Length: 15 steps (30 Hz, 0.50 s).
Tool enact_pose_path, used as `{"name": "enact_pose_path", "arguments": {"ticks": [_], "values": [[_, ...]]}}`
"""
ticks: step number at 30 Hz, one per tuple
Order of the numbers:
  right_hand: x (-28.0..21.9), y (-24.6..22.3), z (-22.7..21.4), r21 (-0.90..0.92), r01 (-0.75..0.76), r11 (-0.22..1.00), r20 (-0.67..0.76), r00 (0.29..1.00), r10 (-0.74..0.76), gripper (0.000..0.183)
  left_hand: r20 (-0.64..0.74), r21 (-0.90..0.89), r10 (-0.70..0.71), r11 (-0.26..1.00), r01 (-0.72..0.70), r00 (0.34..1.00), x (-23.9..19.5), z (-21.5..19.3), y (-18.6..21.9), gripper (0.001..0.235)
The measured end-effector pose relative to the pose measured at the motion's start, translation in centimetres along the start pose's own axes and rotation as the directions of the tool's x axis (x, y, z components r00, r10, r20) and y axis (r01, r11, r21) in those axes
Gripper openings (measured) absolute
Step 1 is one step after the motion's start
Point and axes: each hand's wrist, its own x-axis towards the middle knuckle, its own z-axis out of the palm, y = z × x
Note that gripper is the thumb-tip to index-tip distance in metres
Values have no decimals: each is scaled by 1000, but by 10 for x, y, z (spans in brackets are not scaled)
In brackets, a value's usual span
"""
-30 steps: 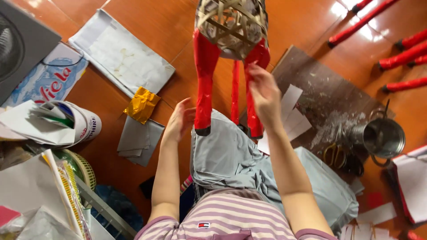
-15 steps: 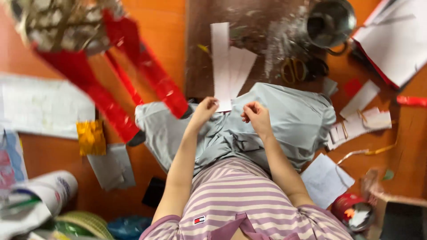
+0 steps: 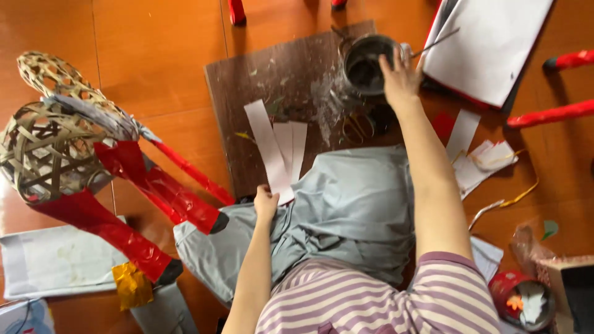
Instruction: Assembling a bamboo frame and decorating it with strips of colored paper and glue to create a decorative animal figure.
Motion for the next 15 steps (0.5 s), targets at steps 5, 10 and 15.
{"name": "enact_pose_path", "arguments": {"ticks": [5, 10, 15], "values": [[30, 51, 7, -603, -164, 781, -89, 986, 138, 65, 56, -49, -4, 999, 7, 998, 3, -6, 2, 35], [-3, 70, 52, -381, -111, 918, 102, 982, 161, 23, 6, -97, -26, 995, 27, 1000, 5, -4, 0, 27], [-47, -13, -17, -110, -131, 985, 33, 990, 136, 17, 210, -658, -172, 703, 269, 963, 9, -8, 0, 16]]}}
